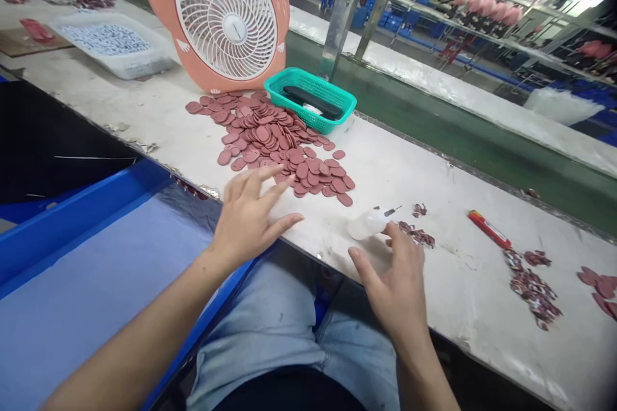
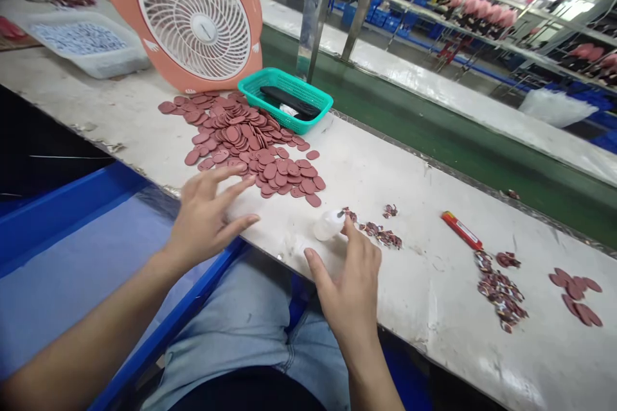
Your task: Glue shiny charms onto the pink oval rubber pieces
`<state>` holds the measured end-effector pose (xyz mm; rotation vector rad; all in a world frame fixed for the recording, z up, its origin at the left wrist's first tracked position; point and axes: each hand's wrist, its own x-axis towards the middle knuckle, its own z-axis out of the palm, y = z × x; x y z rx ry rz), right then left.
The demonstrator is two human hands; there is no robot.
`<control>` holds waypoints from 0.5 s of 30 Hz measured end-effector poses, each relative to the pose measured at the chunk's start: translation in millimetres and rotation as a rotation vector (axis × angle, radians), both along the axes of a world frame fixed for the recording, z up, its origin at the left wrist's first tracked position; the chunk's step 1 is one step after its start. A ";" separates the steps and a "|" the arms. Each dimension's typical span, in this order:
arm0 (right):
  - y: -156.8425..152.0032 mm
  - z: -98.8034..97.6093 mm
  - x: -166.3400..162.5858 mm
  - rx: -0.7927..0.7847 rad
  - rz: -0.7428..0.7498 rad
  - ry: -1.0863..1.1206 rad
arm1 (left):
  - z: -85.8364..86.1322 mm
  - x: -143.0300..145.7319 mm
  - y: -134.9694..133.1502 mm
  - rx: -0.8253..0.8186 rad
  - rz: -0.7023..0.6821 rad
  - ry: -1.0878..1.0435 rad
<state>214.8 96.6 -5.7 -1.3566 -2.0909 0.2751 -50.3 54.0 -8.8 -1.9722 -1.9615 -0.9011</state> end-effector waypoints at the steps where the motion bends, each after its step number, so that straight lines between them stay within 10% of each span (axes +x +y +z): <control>1: 2.8 -2.3 -2.4 0.000 0.013 -0.017 | 4.5 7.7 5.3 -0.094 -0.040 0.040; 8: 10.5 -13.8 -5.0 0.022 0.036 0.018 | 5.2 14.6 7.3 -0.216 -0.045 0.067; 15: 9.6 -17.0 -3.3 0.017 0.044 0.076 | 25.4 17.8 99.8 -0.372 -0.051 0.016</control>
